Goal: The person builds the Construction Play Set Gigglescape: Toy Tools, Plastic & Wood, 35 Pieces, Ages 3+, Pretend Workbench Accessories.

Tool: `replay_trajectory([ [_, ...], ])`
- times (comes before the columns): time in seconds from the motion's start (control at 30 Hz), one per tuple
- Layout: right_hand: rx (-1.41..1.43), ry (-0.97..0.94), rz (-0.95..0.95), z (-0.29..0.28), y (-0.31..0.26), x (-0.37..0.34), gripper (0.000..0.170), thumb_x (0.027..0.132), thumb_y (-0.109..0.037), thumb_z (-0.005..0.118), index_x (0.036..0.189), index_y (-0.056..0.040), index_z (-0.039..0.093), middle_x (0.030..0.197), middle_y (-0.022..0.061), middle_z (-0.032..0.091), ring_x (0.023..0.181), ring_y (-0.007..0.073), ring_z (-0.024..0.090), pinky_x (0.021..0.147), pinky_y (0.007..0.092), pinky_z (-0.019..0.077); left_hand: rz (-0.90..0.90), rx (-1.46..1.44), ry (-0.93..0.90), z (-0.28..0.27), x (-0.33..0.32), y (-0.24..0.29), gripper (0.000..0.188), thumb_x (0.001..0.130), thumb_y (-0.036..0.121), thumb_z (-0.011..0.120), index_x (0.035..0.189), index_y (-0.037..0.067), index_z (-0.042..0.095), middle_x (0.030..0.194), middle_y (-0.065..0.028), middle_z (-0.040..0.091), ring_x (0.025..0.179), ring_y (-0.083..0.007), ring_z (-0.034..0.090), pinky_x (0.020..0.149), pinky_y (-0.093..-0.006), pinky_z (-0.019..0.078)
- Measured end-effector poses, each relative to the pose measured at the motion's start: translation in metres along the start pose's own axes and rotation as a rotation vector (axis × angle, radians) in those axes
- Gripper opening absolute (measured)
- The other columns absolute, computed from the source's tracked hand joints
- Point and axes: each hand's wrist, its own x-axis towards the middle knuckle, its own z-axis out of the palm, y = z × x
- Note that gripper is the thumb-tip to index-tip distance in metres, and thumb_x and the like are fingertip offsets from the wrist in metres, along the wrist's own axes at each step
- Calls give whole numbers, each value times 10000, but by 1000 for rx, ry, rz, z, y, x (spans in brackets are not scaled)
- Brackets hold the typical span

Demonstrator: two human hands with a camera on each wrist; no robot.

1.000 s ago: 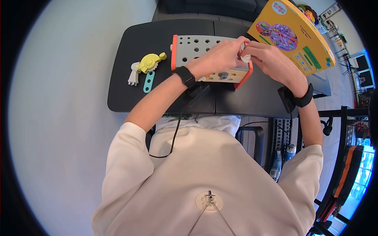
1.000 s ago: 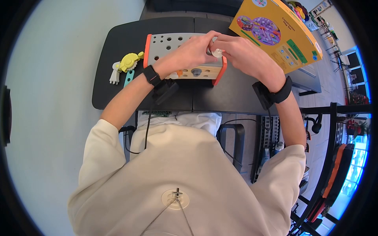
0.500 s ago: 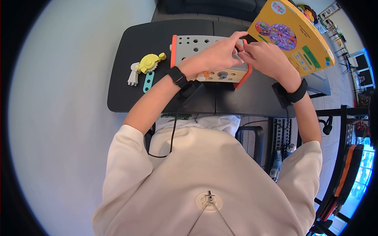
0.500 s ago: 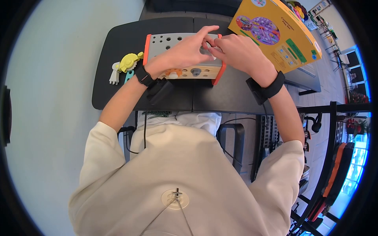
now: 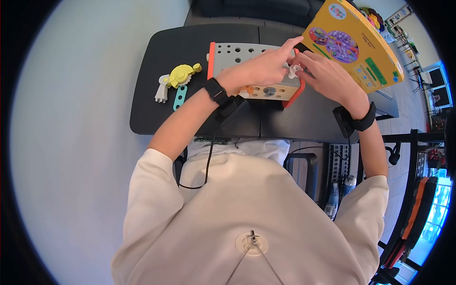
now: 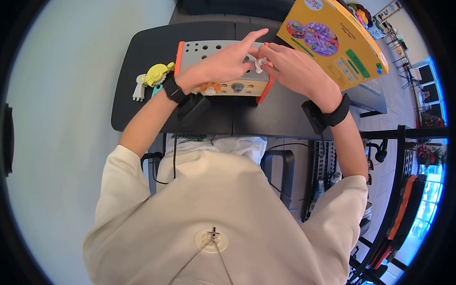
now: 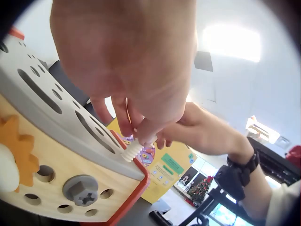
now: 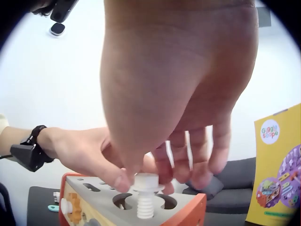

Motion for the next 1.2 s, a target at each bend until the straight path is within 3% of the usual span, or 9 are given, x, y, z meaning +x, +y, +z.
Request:
replay_trajectory([
  [0.2,-39,-13,59,24,6,7,251,1046,-299,604,1038,-58,674,839,150,714,772,379,717,681,474,575,-4,139,33,10,4,11,1019,891,224,850,1690,87,232,1383,-178,638,1302,-379,594,1155,-467,444],
  [0.4,-293,-292,316,16,-7,18,437,1047,-325,619,767,0,697,701,172,676,735,406,692,672,498,539,34,367,118,6,7,5,1027,865,295,882,1674,94,282,1452,-196,583,1320,-372,556,1154,-480,433],
  [0.5,-292,-180,122,20,6,6,360,1040,-347,627,885,-28,684,616,108,632,573,357,681,565,463,561,-19,254,77,-6,2,-5,1003,885,296,857,1677,99,274,1514,-214,548,1399,-395,510,1189,-499,407],
  [0.57,-139,220,-107,15,-1,5,366,1039,-360,641,859,-44,687,628,100,645,599,352,692,571,457,563,-37,208,50,-12,-1,-13,994,896,294,843,1682,103,264,1550,-222,527,1441,-411,479,1206,-506,396],
  [0.7,-106,238,-165,32,8,8,354,1044,-349,641,837,-65,685,631,90,647,615,335,702,567,434,564,-71,338,-42,-6,0,-9,1052,892,380,838,1700,111,221,1598,-243,490,1578,-472,302,1297,-561,260],
  [0.83,-408,-65,-18,35,7,14,355,1048,-346,632,827,-72,679,606,88,616,603,311,705,546,405,554,-142,473,-20,3,2,11,1117,878,517,825,1709,111,197,1600,-264,491,1618,-490,209,1321,-623,133],
  [0.97,-429,-464,203,0,-19,25,303,1054,-341,628,1063,-42,673,809,147,711,757,370,705,679,466,547,-219,450,-41,-4,6,4,1167,858,597,809,1702,74,197,1611,-286,472,1567,-518,317,1306,-655,149],
  [1.07,-166,-129,80,3,-7,7,301,1054,-332,615,1112,-39,647,820,159,703,778,377,699,702,473,544,-188,359,-48,-14,5,-3,1126,879,574,796,1703,85,203,1584,-283,500,1523,-464,422,1304,-649,153],
  [1.2,-51,-96,17,10,5,3,314,1053,-330,612,1174,-40,614,853,164,704,814,382,699,731,475,541,-185,316,-164,-28,12,-22,1091,897,525,786,1710,112,187,1604,-279,480,1526,-448,419,1310,-631,145],
])
